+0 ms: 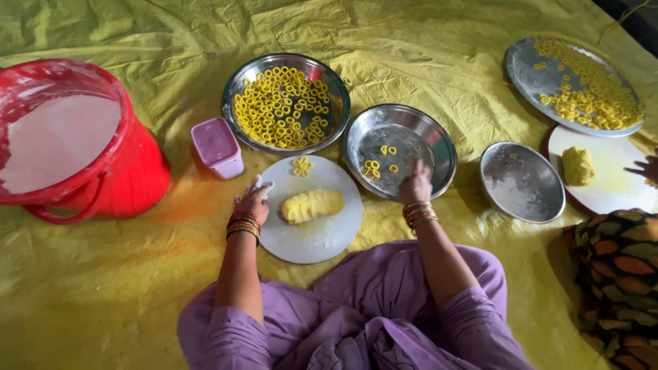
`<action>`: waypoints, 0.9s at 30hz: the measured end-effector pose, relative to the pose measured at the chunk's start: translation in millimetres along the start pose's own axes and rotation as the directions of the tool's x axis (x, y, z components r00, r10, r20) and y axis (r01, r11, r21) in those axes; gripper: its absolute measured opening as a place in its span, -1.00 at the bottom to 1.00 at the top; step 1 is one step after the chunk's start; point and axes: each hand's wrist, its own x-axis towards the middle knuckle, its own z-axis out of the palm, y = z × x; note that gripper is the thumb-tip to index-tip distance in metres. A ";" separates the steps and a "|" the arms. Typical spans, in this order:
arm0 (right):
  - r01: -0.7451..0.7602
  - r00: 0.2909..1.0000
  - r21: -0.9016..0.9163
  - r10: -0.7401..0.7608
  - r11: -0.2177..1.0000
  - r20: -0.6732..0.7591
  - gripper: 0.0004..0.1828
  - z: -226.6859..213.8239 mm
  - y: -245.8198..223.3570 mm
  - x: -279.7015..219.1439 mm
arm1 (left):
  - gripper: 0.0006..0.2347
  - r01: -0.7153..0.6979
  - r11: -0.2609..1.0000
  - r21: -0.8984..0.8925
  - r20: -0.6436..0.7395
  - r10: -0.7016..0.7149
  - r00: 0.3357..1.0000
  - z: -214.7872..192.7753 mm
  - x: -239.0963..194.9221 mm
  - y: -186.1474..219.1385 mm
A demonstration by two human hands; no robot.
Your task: The person kneads and rolls yellow dough on a white board, then shapes small pieces into ring-like forms and places them into a metal tray. The person repeatedly takes small portions of dough, rolls them between the palms, and arranges the finished rings in the tray.
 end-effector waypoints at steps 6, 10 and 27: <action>-0.135 0.948 0.647 0.288 0.750 -0.136 -0.35 -16.8 23.8 36.3 | -0.62 0.227 0.973 0.034 0.114 -0.229 0.967 -51.4 -48.8 39.6; -0.147 0.945 0.979 0.312 0.142 0.097 -0.35 -5.2 40.5 43.6 | -0.65 0.004 0.981 -0.195 -0.023 -0.008 1.000 -83.7 -93.4 66.2; 0.554 0.806 0.342 -0.592 0.759 0.008 -0.50 9.6 -190.5 -127.8 | -0.47 0.268 0.960 0.076 -0.023 -0.267 0.963 -28.6 -61.2 40.7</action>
